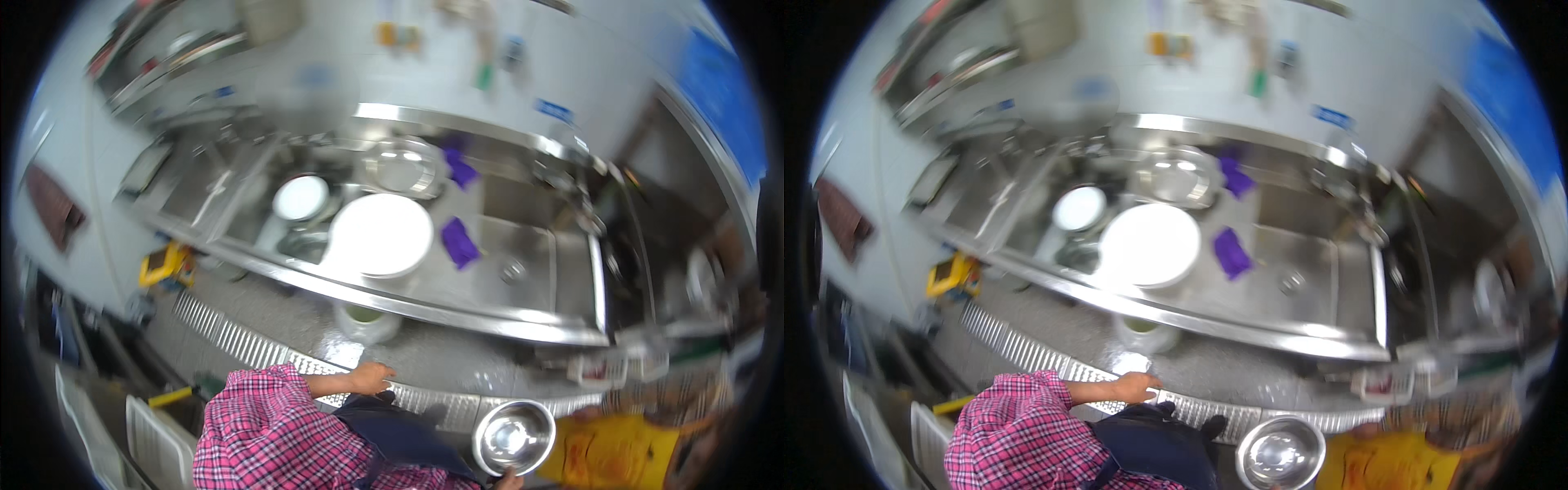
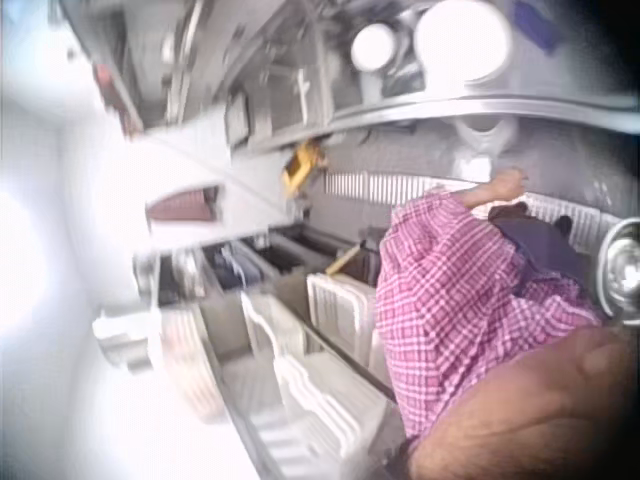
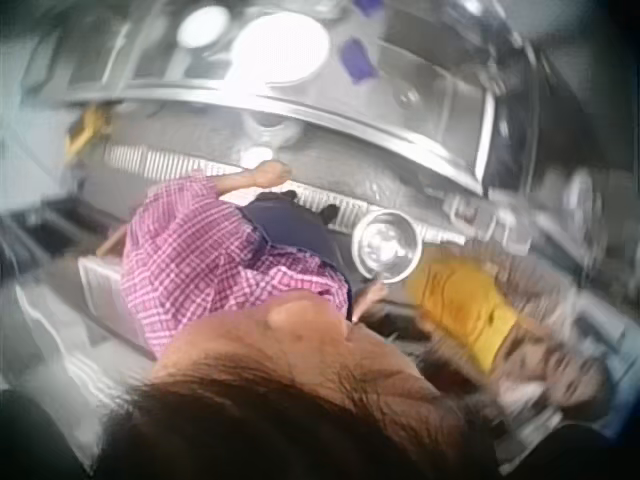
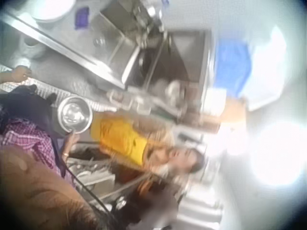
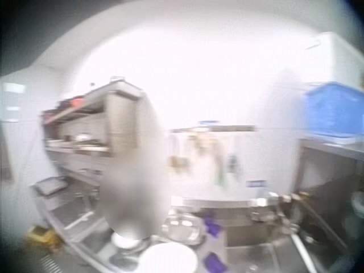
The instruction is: The person puts on gloves and scrubs whole fish in a stainless steel sink using a wooden brush. The fish are held and scrubbed one at a time under running water.
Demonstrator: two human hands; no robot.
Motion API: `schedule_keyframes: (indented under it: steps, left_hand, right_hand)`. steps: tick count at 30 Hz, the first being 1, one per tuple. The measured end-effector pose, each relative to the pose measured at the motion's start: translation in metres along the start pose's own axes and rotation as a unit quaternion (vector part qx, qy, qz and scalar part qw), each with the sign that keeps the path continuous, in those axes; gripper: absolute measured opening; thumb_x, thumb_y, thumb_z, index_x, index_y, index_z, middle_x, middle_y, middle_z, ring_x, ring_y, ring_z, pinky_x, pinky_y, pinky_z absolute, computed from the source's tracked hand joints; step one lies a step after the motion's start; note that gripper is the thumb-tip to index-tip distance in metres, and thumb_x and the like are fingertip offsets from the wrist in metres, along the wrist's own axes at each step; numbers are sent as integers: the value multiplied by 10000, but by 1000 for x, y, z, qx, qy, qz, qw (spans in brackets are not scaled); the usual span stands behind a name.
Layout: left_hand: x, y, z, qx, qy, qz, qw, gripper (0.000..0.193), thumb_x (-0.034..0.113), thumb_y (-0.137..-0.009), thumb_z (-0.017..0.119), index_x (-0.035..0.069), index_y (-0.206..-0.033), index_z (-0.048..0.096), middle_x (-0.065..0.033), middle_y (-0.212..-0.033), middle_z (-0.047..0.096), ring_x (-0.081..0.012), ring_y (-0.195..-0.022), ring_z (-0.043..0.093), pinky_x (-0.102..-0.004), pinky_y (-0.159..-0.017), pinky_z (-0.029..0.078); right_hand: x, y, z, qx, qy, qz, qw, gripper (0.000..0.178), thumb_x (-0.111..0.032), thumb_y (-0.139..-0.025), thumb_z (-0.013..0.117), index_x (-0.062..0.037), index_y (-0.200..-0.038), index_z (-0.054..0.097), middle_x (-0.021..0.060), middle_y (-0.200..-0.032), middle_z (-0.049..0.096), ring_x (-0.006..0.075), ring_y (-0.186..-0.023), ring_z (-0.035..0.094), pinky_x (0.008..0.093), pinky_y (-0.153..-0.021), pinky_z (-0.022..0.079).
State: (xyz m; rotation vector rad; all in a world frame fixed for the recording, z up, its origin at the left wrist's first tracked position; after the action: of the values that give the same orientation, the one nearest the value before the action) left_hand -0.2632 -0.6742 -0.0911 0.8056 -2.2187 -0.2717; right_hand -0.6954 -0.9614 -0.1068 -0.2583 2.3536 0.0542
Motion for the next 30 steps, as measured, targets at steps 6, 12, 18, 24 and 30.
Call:
schedule_keyframes:
  steps: [6, 12, 18, 24, 30]
  left_hand:
    - [-88, 145, 29, 155, 125, -203, 959, 420, 258, -863, 616, 83, -1244, 637, -218, -1140, 671, -385, -1063, 638, -479, -918, 506]
    - [-131, 254, 81, 262, 219, -373, 863, 432, 336, -865, 661, 114, -1236, 664, -205, -1061, 699, -368, -970, 678, -468, -849, 529]
    - [-219, 347, 84, 373, 346, -458, 729, 480, 384, -873, 660, 98, -1259, 650, -188, -1040, 715, -342, -970, 687, -437, -855, 532]
    - [-307, 392, -44, 451, 682, -245, 521, 571, 359, -1002, 556, -17, -1421, 463, -185, -1186, 666, -243, -940, 697, -349, -838, 568]
    - [-438, 403, -140, 498, 625, -302, 519, 331, 182, -955, 593, -2, -1230, 587, -84, -1017, 684, -137, -821, 650, -283, -678, 553]
  right_hand:
    - [-245, -4, 136, -454, -88, -183, 867, 243, -165, -917, 571, 26, -1061, 612, 115, -904, 638, 182, -674, 580, 301, -618, 386]
    - [-485, 163, 256, -521, -3, -541, 660, 368, -171, -884, 565, 28, -1190, 601, 249, -719, 646, 449, -682, 645, 518, -641, 498]
    - [-575, 332, 360, -500, 48, -618, 605, 475, -141, -868, 544, 103, -1276, 540, 252, -685, 638, 430, -619, 633, 509, -614, 494]
    - [-604, 425, 431, -617, -38, -502, 605, 346, -196, -862, 526, 57, -1080, 617, 297, -813, 656, 472, -757, 648, 540, -707, 497]
    - [-679, 515, 474, -745, 17, -309, 591, 356, -262, -946, 579, 55, -1106, 603, 114, -720, 650, 123, -502, 573, 280, -486, 469]
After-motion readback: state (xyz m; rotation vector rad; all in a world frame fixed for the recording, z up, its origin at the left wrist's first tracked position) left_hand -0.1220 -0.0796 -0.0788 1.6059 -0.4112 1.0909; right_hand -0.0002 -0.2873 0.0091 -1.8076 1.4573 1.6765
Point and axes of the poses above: each hand's wrist, its own y-axis away from the middle knuckle, its own z-axis out of the palm, x = y × z, the point moved 2 cm from there along -y, towards the middle knuckle
